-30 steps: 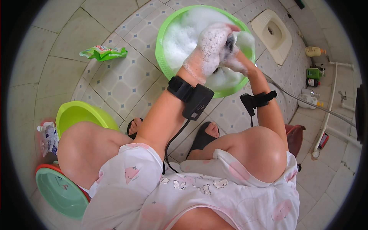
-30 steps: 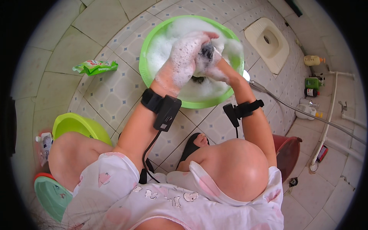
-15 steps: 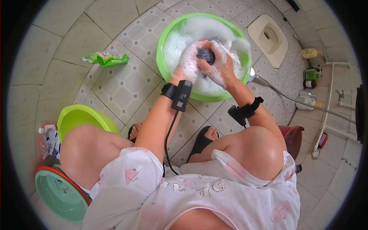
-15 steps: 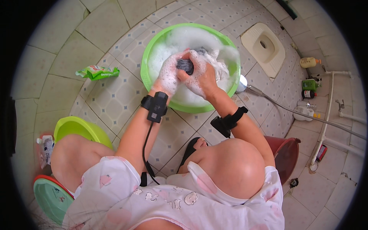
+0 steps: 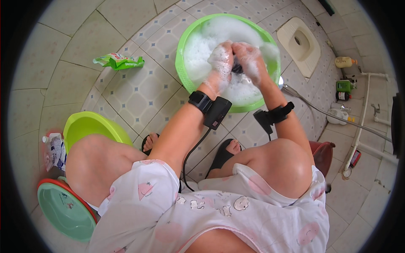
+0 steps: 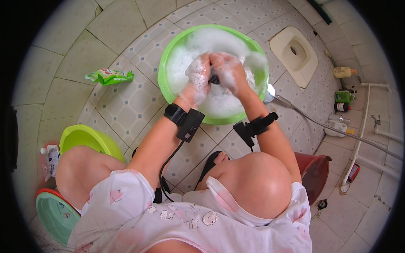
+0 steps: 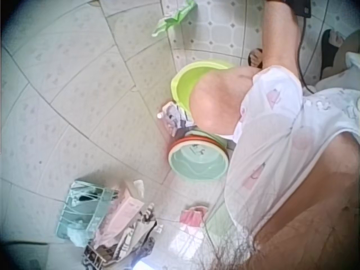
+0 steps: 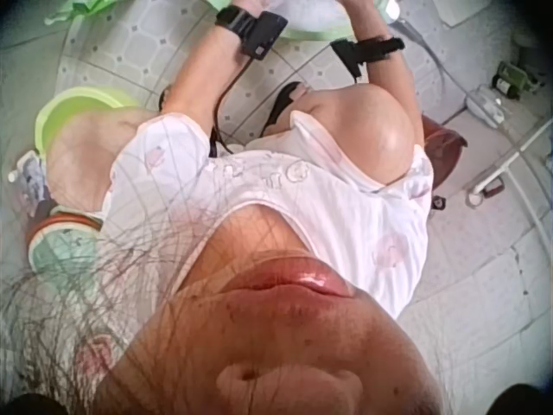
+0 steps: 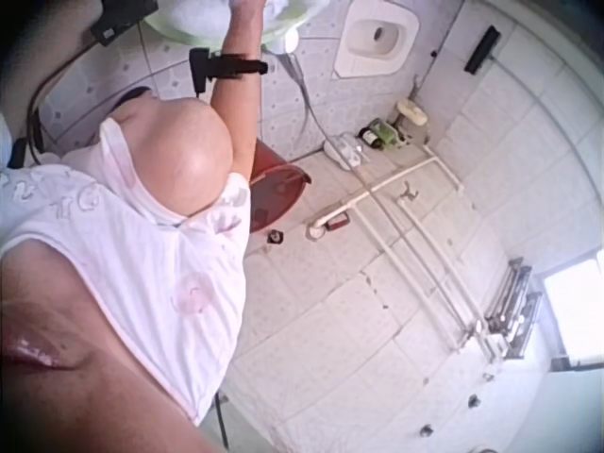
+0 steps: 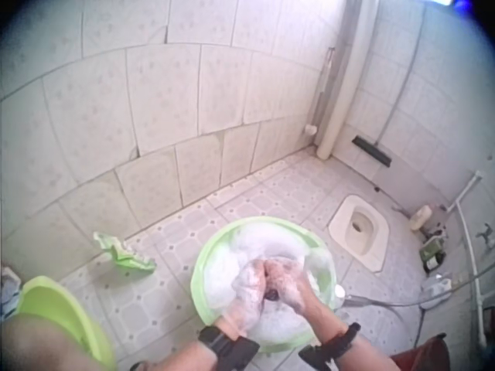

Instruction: Hand-washing a white and a black garment in a green basin with soapy water on the floor.

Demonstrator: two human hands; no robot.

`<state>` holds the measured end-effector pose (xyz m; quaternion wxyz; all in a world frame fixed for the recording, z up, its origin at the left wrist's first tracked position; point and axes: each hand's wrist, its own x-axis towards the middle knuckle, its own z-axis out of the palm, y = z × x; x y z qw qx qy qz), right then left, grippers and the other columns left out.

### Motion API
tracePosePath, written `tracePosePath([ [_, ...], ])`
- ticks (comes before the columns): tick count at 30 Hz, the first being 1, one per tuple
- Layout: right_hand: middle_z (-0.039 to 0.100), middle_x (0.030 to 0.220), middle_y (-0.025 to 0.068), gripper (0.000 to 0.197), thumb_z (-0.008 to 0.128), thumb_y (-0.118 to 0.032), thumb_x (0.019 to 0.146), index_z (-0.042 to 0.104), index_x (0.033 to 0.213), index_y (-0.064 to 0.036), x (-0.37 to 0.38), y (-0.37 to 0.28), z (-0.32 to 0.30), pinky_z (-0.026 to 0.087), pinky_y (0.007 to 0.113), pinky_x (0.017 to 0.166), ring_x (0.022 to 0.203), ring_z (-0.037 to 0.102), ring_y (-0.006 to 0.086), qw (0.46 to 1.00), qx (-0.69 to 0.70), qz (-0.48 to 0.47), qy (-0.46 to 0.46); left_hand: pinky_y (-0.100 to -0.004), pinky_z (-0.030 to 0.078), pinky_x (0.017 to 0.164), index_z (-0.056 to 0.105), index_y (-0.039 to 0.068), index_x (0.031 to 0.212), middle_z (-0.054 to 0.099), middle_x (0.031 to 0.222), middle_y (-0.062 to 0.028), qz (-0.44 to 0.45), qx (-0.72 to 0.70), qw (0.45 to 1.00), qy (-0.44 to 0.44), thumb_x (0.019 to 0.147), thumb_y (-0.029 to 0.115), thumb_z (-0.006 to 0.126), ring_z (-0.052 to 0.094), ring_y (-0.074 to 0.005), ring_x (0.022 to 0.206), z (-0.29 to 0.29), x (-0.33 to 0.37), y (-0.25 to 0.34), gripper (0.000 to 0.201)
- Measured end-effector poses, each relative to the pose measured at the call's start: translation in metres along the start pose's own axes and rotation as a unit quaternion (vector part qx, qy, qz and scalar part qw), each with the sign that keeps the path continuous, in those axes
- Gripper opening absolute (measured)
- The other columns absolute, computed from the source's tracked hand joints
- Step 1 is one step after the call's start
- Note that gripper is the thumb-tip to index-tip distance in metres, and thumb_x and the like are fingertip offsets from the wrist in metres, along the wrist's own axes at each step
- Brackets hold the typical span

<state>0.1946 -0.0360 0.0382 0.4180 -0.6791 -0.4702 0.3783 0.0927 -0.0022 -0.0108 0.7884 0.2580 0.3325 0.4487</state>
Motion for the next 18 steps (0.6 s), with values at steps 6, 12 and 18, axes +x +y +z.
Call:
tracePosePath([
  [6, 0.062, 0.094, -0.0006, 0.03, 0.061, -0.032, 0.095, 0.065, 0.106, -0.0045, -0.001, -0.004, -0.029, 0.044, 0.024, 0.076, 0.08, 0.055, 0.009, 0.96, 0.272, 0.059, 0.016, -0.0312, 0.056, 0.073, 0.058, 0.011, 0.111, 0.062, 0.099, -0.0016, -0.134, 0.014, 0.991, 0.013, 0.098, 0.028, 0.051, 0.06, -0.0118, 0.091, 0.006, 0.001, 0.022, 0.022],
  [12, 0.064, 0.099, 0.0031, 0.035, 0.067, -0.026, 0.09, 0.062, 0.116, -0.0042, -0.018, -0.037, 0.002, 0.047, 0.026, 0.081, 0.089, 0.058, 0.0109, 0.98, 0.132, -0.019, -0.15, -0.033, 0.054, 0.08, 0.056, 0.011, 0.11, 0.061, 0.101, -0.0063, 0.099, 0.109, 0.985, -0.086, 0.1, 0.035, 0.042, 0.062, -0.0198, 0.092, -0.036, 0.02, -0.025, 0.03],
  [18, 0.062, 0.103, -0.0001, 0.036, 0.069, -0.018, 0.09, 0.06, 0.123, -0.0064, -0.034, -0.033, 0.014, 0.046, 0.023, 0.08, 0.091, 0.056, 0.0074, 0.95, 0.086, -0.005, -0.302, -0.0355, 0.054, 0.086, 0.051, 0.007, 0.122, 0.058, 0.114, -0.0086, -0.085, -0.017, 0.983, -0.16, 0.097, 0.029, 0.05, 0.06, -0.021, 0.101, -0.07, 0.009, -0.025, 0.033],
])
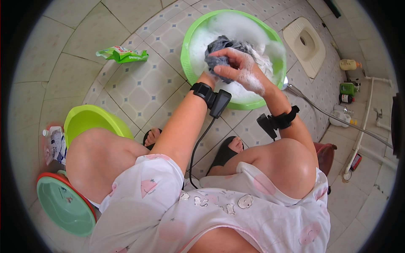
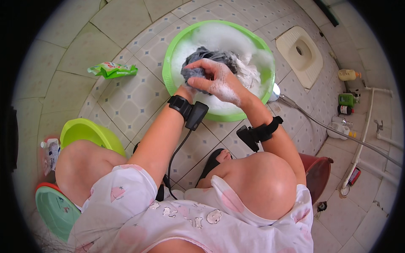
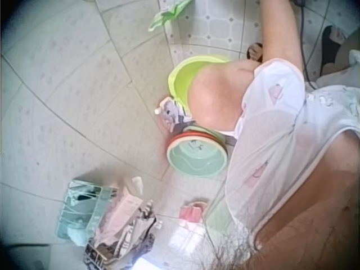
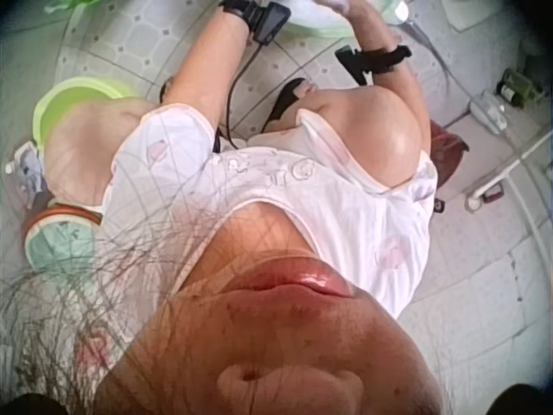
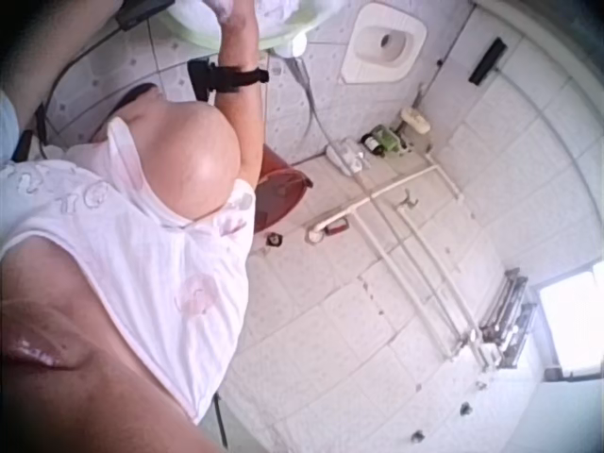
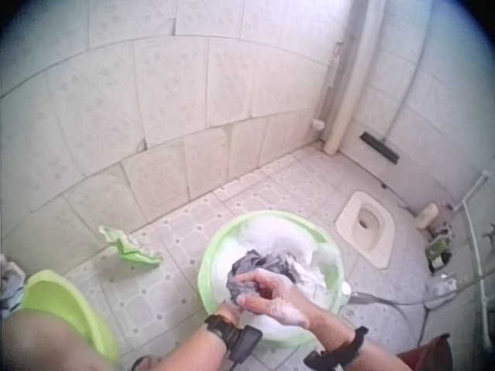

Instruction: Hand-washing a white and a black garment in a green basin with soapy water on the floor.

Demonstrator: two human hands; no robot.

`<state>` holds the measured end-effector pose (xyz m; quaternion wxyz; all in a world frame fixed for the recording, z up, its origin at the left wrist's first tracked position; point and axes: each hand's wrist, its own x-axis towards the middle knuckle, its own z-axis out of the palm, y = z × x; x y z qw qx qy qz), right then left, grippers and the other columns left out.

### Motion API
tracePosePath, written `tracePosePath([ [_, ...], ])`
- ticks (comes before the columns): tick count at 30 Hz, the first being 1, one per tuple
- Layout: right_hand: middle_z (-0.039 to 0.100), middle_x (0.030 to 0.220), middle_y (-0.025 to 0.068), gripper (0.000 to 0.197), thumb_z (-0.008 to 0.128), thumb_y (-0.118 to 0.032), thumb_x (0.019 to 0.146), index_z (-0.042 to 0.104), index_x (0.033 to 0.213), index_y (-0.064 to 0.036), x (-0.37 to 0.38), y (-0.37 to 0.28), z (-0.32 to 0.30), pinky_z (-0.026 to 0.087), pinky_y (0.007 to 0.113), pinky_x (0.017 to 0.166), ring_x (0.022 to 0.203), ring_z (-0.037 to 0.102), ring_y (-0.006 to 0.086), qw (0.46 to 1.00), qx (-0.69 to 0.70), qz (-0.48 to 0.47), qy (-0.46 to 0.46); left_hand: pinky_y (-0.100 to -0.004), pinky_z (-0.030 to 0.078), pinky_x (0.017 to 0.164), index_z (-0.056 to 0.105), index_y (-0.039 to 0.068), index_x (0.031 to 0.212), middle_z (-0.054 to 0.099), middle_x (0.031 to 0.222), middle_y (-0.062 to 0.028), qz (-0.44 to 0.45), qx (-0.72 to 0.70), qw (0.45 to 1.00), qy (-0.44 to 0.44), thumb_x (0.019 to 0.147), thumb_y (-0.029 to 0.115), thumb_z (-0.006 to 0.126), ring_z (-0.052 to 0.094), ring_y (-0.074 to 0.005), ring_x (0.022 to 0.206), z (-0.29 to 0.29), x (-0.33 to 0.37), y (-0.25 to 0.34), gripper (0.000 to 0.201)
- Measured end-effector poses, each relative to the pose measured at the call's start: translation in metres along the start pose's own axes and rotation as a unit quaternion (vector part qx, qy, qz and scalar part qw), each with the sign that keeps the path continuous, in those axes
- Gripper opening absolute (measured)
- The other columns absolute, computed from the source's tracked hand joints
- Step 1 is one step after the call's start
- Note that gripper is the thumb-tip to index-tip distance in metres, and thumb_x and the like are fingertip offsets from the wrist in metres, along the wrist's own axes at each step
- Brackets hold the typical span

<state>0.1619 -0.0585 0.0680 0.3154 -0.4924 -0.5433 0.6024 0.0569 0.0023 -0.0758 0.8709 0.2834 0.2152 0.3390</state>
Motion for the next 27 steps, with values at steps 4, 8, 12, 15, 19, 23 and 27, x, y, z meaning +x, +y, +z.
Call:
tracePosePath([
  [4, 0.062, 0.099, 0.0001, 0.033, 0.07, -0.011, 0.085, 0.056, 0.114, -0.009, -0.004, 0.015, 0.0, 0.043, 0.024, 0.082, 0.09, 0.055, 0.0092, 0.996, -0.07, -0.039, -0.029, -0.0372, 0.053, 0.09, 0.047, 0.004, 0.131, 0.057, 0.123, -0.0101, -0.024, -0.031, 0.999, -0.031, 0.095, 0.024, 0.055, 0.059, -0.0218, 0.107, -0.015, -0.005, 0.003, 0.041],
  [8, 0.063, 0.1, 0.0017, 0.032, 0.068, -0.006, 0.084, 0.053, 0.111, -0.0103, -0.001, 0.039, -0.021, 0.044, 0.028, 0.084, 0.092, 0.056, 0.0126, 1.0, 0.001, -0.02, 0.002, -0.0405, 0.053, 0.089, 0.054, 0.002, 0.121, 0.06, 0.117, -0.0131, -0.016, -0.131, 0.991, 0.031, 0.096, 0.023, 0.052, 0.06, -0.0269, 0.105, -0.01, 0.005, 0.006, 0.032],
  [12, 0.065, 0.091, 0.0047, 0.025, 0.067, -0.017, 0.087, 0.061, 0.109, -0.0071, 0.004, 0.072, -0.066, 0.047, 0.028, 0.077, 0.086, 0.059, 0.0124, 0.959, -0.126, 0.035, 0.251, -0.05, 0.046, 0.096, 0.059, 0.006, 0.109, 0.062, 0.11, -0.0157, -0.133, -0.323, 0.926, 0.141, 0.097, 0.027, 0.049, 0.058, -0.0336, 0.104, -0.002, 0.025, 0.011, 0.026],
  [15, 0.067, 0.084, 0.0069, 0.03, 0.069, -0.026, 0.087, 0.064, 0.107, -0.0048, 0.003, 0.076, -0.087, 0.049, 0.03, 0.072, 0.08, 0.062, 0.0137, 0.922, -0.047, 0.021, 0.384, -0.0557, 0.04, 0.098, 0.053, 0.007, 0.119, 0.06, 0.114, -0.0138, -0.127, -0.311, 0.937, 0.098, 0.098, 0.036, 0.046, 0.056, -0.0343, 0.108, 0.036, 0.004, 0.028, 0.036],
  [19, 0.067, 0.074, 0.0095, 0.045, 0.072, -0.045, 0.081, 0.066, 0.099, -0.0048, 0.007, 0.029, -0.029, 0.051, 0.035, 0.063, 0.067, 0.065, 0.0209, 0.904, -0.2, 0.083, 0.368, -0.0504, 0.046, 0.091, 0.052, 0.009, 0.118, 0.06, 0.11, -0.0094, -0.147, -0.21, 0.967, 0.014, 0.095, 0.042, 0.052, 0.059, -0.0289, 0.1, 0.036, 0.0, 0.028, 0.041],
  [23, 0.066, 0.073, 0.0124, 0.035, 0.073, -0.04, 0.076, 0.064, 0.085, -0.0069, 0.002, 0.03, 0.016, 0.05, 0.039, 0.063, 0.069, 0.065, 0.0321, 0.885, -0.342, -0.053, 0.311, -0.0294, 0.053, 0.075, 0.061, 0.006, 0.101, 0.063, 0.096, -0.0047, -0.096, -0.153, 0.982, 0.049, 0.092, 0.037, 0.059, 0.063, -0.0167, 0.086, 0.038, -0.009, 0.028, 0.033],
  [27, 0.067, 0.074, 0.0134, 0.033, 0.059, -0.044, 0.086, 0.07, 0.085, -0.0124, 0.016, 0.045, -0.019, 0.051, 0.042, 0.065, 0.07, 0.064, 0.0354, 0.876, -0.347, -0.017, 0.334, -0.0307, 0.053, 0.076, 0.062, 0.006, 0.103, 0.063, 0.099, -0.0051, 0.047, -0.027, 0.996, 0.077, 0.096, 0.03, 0.052, 0.063, -0.0169, 0.086, 0.051, -0.006, -0.003, 0.027],
])
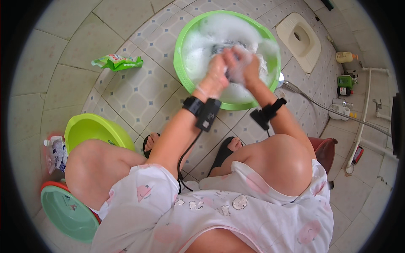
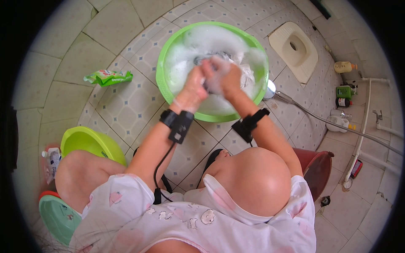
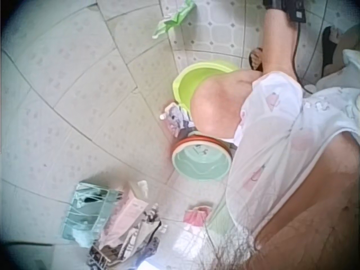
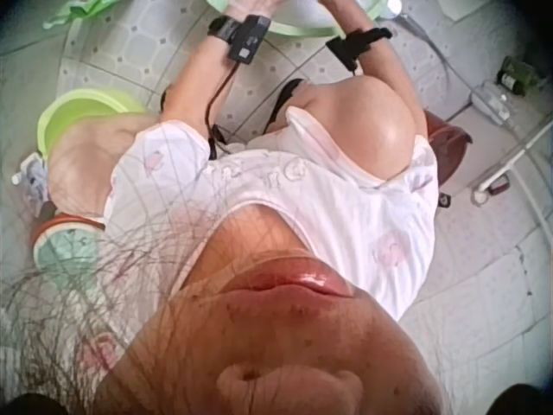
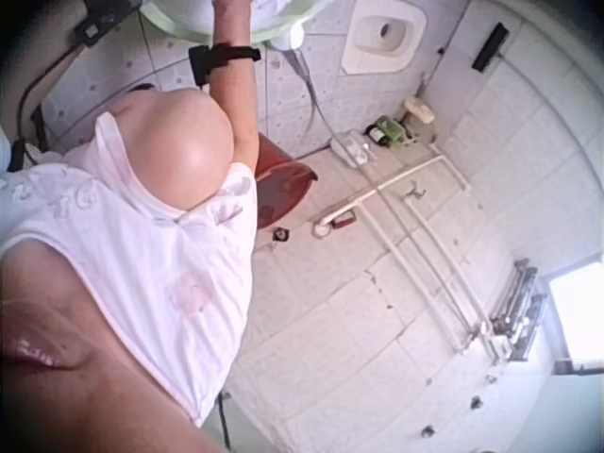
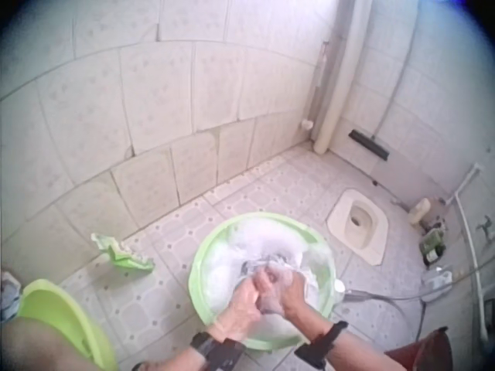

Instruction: Hand-washing a white and a black garment in a green basin with soapy water on the floor.

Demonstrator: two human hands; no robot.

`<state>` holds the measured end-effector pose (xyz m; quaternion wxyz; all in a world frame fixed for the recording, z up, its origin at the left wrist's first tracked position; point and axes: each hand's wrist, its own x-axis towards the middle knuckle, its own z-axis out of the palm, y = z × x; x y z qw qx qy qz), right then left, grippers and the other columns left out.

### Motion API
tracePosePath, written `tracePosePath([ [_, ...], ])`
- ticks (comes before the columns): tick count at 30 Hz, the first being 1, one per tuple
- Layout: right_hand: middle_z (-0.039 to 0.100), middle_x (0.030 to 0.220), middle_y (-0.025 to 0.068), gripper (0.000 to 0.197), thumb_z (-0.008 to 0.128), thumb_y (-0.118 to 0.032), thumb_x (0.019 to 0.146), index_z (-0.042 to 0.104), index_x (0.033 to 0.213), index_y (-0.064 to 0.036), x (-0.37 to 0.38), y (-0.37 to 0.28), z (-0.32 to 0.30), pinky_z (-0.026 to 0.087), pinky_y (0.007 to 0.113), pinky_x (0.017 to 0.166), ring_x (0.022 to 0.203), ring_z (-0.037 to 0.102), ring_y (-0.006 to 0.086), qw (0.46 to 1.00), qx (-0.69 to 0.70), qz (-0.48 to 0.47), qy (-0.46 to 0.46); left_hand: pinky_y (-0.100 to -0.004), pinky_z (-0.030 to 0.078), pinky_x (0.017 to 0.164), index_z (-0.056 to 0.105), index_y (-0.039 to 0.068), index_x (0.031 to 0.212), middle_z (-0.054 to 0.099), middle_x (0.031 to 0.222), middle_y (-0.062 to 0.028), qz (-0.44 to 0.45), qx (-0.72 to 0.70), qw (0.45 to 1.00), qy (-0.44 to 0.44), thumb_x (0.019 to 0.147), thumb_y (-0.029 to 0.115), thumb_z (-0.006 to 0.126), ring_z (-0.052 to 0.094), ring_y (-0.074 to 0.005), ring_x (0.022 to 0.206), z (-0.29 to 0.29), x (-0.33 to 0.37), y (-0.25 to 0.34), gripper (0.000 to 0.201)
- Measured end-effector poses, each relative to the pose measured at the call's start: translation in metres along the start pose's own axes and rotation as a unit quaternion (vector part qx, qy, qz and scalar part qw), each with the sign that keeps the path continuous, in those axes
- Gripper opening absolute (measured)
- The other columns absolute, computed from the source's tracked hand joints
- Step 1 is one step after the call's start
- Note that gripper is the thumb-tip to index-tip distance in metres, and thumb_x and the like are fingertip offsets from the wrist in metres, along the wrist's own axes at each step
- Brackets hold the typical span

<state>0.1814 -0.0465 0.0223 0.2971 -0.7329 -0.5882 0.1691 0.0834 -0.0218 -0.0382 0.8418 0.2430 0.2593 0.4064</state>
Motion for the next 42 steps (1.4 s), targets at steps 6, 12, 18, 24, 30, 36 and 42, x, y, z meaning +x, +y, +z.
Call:
tracePosePath([
  [6, 0.068, 0.074, 0.0149, 0.04, 0.049, -0.045, 0.092, 0.073, 0.084, -0.0144, -0.013, -0.017, -0.001, 0.051, 0.045, 0.067, 0.071, 0.064, 0.0373, 0.998, -0.034, 0.008, 0.06, -0.0294, 0.052, 0.076, 0.062, 0.006, 0.102, 0.065, 0.095, -0.0046, -0.122, -0.104, 0.987, 0.0, 0.098, 0.026, 0.045, 0.064, -0.0168, 0.083, 0.008, -0.001, 0.019, 0.027],
  [12, 0.067, 0.076, 0.0169, 0.048, 0.043, -0.051, 0.094, 0.073, 0.084, -0.0146, 0.011, 0.025, -0.014, 0.05, 0.041, 0.071, 0.076, 0.064, 0.0369, 0.994, -0.095, 0.043, 0.033, -0.0324, 0.053, 0.071, 0.06, 0.007, 0.097, 0.066, 0.091, -0.0048, -0.137, -0.072, 0.972, 0.178, 0.097, 0.027, 0.046, 0.065, -0.0178, 0.079, 0.045, -0.003, 0.016, 0.024],
  [18, 0.07, 0.097, 0.008, 0.053, 0.057, -0.055, 0.09, 0.07, 0.105, -0.005, 0.012, 0.055, -0.023, 0.047, 0.031, 0.082, 0.088, 0.063, 0.0204, 0.932, 0.302, 0.154, -0.125, -0.0341, 0.053, 0.084, 0.058, 0.008, 0.1, 0.065, 0.093, -0.0053, -0.105, -0.188, 0.976, -0.015, 0.094, 0.019, 0.058, 0.065, -0.0197, 0.09, 0.017, 0.02, 0.049, 0.013],
  [24, 0.065, 0.102, 0.0027, 0.043, 0.072, -0.034, 0.086, 0.063, 0.114, -0.0029, 0.011, 0.053, -0.049, 0.045, 0.027, 0.087, 0.094, 0.059, 0.0121, 0.903, 0.377, 0.141, -0.148, -0.0276, 0.05, 0.086, 0.057, 0.002, 0.111, 0.064, 0.107, -0.0086, -0.094, 0.08, 0.991, -0.042, 0.082, 0.003, 0.069, 0.062, -0.0143, 0.097, -0.01, 0.008, 0.066, 0.032],
  [30, 0.06, 0.076, -0.0041, 0.018, 0.068, -0.026, 0.089, 0.067, 0.094, -0.0088, 0.026, 0.068, -0.048, 0.043, 0.021, 0.056, 0.063, 0.053, 0.0075, 0.796, 0.553, 0.242, 0.049, -0.0272, 0.051, 0.079, 0.059, -0.001, 0.117, 0.063, 0.104, -0.0063, -0.079, -0.002, 0.997, -0.023, 0.081, 0.012, 0.071, 0.059, -0.0137, 0.1, -0.036, 0.025, 0.061, 0.04],
  [36, 0.069, 0.077, 0.011, 0.034, 0.066, -0.044, 0.084, 0.072, 0.091, -0.0121, -0.012, -0.008, -0.01, 0.051, 0.036, 0.067, 0.07, 0.066, 0.0231, 0.996, 0.075, 0.037, -0.043, -0.0303, 0.053, 0.074, 0.066, 0.004, 0.102, 0.065, 0.09, -0.0058, -0.207, -0.121, 0.968, -0.077, 0.091, 0.03, 0.064, 0.063, -0.0148, 0.084, -0.008, 0.009, 0.034, 0.028],
  [42, 0.065, 0.069, 0.0167, 0.037, 0.059, -0.044, 0.088, 0.073, 0.087, -0.0096, 0.01, 0.016, -0.005, 0.051, 0.038, 0.063, 0.065, 0.066, 0.0311, 0.997, 0.002, 0.074, 0.029, -0.0324, 0.055, 0.074, 0.063, 0.006, 0.105, 0.066, 0.098, -0.0058, -0.114, -0.081, 0.99, 0.007, 0.098, 0.032, 0.052, 0.065, -0.0169, 0.088, 0.006, 0.002, 0.002, 0.028],
])
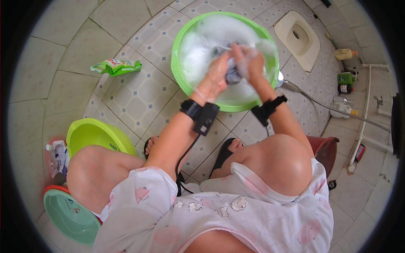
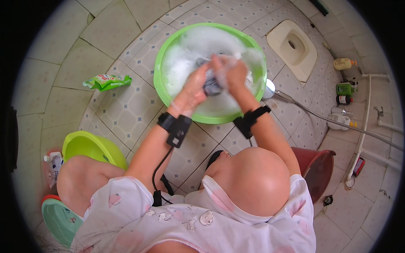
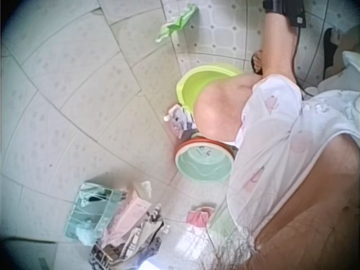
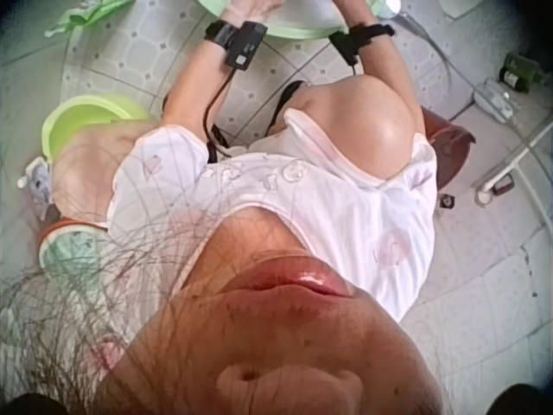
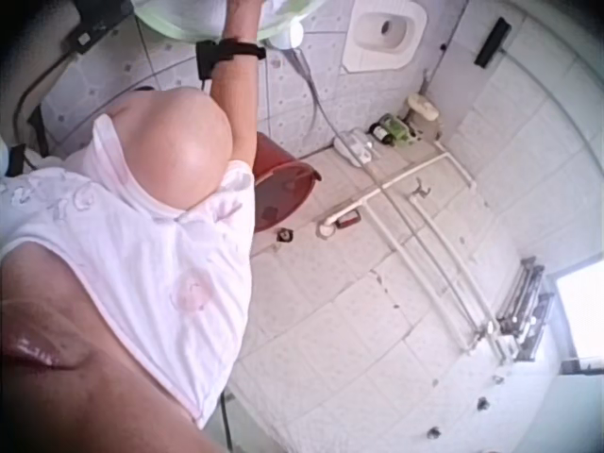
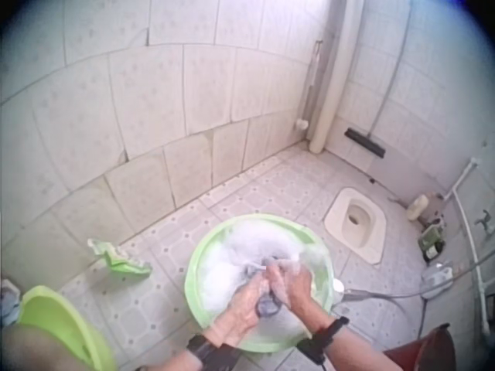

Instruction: Hand-washing a white and a black garment in a green basin with soapy water on the floor.

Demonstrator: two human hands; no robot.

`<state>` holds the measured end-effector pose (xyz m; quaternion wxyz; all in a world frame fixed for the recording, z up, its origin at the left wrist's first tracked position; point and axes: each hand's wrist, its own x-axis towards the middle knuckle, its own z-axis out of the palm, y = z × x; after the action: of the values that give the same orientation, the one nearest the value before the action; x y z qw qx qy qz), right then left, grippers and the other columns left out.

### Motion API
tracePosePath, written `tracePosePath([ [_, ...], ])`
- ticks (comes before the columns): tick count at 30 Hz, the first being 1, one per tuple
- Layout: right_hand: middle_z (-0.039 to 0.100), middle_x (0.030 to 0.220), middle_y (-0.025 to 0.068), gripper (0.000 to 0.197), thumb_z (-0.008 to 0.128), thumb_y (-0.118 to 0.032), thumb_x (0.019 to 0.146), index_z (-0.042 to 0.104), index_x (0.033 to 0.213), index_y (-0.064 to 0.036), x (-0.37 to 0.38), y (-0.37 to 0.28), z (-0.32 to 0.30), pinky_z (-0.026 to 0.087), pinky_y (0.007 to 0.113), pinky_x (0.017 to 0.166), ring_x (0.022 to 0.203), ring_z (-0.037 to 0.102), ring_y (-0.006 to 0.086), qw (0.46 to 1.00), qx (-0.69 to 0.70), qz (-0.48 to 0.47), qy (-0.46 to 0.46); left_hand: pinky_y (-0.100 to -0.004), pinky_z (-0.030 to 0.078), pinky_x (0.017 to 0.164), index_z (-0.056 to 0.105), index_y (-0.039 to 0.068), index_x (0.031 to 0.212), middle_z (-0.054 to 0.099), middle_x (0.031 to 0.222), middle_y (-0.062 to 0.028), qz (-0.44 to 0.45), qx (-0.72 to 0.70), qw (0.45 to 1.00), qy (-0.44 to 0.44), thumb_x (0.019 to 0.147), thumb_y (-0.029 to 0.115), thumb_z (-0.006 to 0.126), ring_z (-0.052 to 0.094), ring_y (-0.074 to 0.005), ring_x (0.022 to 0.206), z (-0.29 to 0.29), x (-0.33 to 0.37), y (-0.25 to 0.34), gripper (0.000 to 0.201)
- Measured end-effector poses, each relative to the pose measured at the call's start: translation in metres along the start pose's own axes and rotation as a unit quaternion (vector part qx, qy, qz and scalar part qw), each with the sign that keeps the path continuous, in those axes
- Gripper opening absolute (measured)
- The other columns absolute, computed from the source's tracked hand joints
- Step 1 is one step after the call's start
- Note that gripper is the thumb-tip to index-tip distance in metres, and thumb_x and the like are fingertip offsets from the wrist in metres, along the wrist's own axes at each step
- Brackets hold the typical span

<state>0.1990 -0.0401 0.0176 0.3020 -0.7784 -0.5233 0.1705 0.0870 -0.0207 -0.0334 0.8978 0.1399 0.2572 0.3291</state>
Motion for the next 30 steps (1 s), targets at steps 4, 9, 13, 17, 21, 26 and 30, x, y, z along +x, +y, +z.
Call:
tracePosePath([
  [4, 0.065, 0.068, 0.0163, 0.039, 0.055, -0.044, 0.09, 0.074, 0.086, -0.0097, -0.012, -0.008, 0.001, 0.051, 0.041, 0.065, 0.069, 0.066, 0.035, 0.997, -0.049, -0.052, 0.032, -0.0334, 0.055, 0.08, 0.061, 0.005, 0.109, 0.065, 0.104, -0.0063, 0.03, 0.034, 0.999, 0.021, 0.099, 0.027, 0.049, 0.065, -0.018, 0.091, -0.001, -0.004, -0.008, 0.028],
  [9, 0.064, 0.07, 0.0178, 0.043, 0.052, -0.045, 0.091, 0.071, 0.083, -0.0072, -0.024, -0.006, 0.005, 0.05, 0.041, 0.07, 0.069, 0.065, 0.0345, 0.997, -0.017, -0.069, -0.014, -0.0315, 0.055, 0.078, 0.061, 0.005, 0.106, 0.066, 0.097, -0.008, 0.065, -0.003, 0.998, -0.018, 0.098, 0.03, 0.049, 0.066, -0.0187, 0.088, -0.004, 0.009, -0.011, 0.029],
  [13, 0.067, 0.073, 0.0187, 0.046, 0.048, -0.046, 0.092, 0.073, 0.084, -0.0072, 0.009, 0.012, -0.008, 0.05, 0.042, 0.069, 0.069, 0.065, 0.0368, 0.996, -0.083, 0.021, 0.024, -0.0319, 0.055, 0.073, 0.062, 0.004, 0.107, 0.066, 0.096, -0.0058, 0.009, 0.024, 0.999, 0.026, 0.098, 0.023, 0.049, 0.065, -0.0174, 0.082, 0.012, 0.001, -0.004, 0.024],
  [17, 0.068, 0.076, 0.0195, 0.048, 0.048, -0.048, 0.092, 0.073, 0.082, -0.0075, 0.022, 0.044, -0.024, 0.051, 0.043, 0.071, 0.077, 0.066, 0.0369, 0.991, 0.027, 0.135, -0.005, -0.0313, 0.054, 0.073, 0.061, -0.002, 0.11, 0.068, 0.089, -0.0087, 0.136, 0.609, 0.781, -0.004, 0.088, 0.027, 0.062, 0.066, -0.02, 0.086, 0.012, -0.004, 0.069, 0.036],
  [21, 0.069, 0.082, 0.0162, 0.036, 0.054, -0.045, 0.091, 0.067, 0.109, -0.0158, -0.003, 0.028, -0.01, 0.051, 0.045, 0.074, 0.08, 0.067, 0.036, 0.985, -0.157, -0.073, -0.025, -0.0378, 0.053, 0.079, 0.064, 0.006, 0.111, 0.069, 0.09, -0.0163, 0.092, 0.808, 0.567, 0.129, 0.08, 0.02, 0.064, 0.067, -0.032, 0.091, -0.019, -0.001, 0.084, 0.034],
  [26, 0.07, 0.086, 0.0121, 0.023, 0.057, -0.023, 0.086, 0.066, 0.106, -0.0147, -0.022, 0.034, 0.031, 0.053, 0.042, 0.073, 0.083, 0.068, 0.0325, 0.872, -0.252, -0.252, -0.334, -0.0393, 0.053, 0.087, 0.07, 0.008, 0.102, 0.067, 0.107, -0.0191, -0.04, 0.898, 0.433, 0.065, 0.074, 0.015, 0.063, 0.064, -0.0358, 0.102, -0.025, -0.006, 0.058, 0.03],
  [30, 0.07, 0.085, 0.0127, 0.019, 0.058, -0.02, 0.081, 0.07, 0.092, -0.0091, -0.007, 0.068, 0.045, 0.053, 0.041, 0.074, 0.085, 0.068, 0.0328, 0.776, -0.425, -0.228, -0.406, -0.0364, 0.052, 0.089, 0.072, 0.007, 0.1, 0.066, 0.114, -0.0186, -0.076, 0.889, 0.452, 0.015, 0.077, 0.022, 0.062, 0.064, -0.0323, 0.106, -0.02, -0.004, 0.054, 0.029],
])
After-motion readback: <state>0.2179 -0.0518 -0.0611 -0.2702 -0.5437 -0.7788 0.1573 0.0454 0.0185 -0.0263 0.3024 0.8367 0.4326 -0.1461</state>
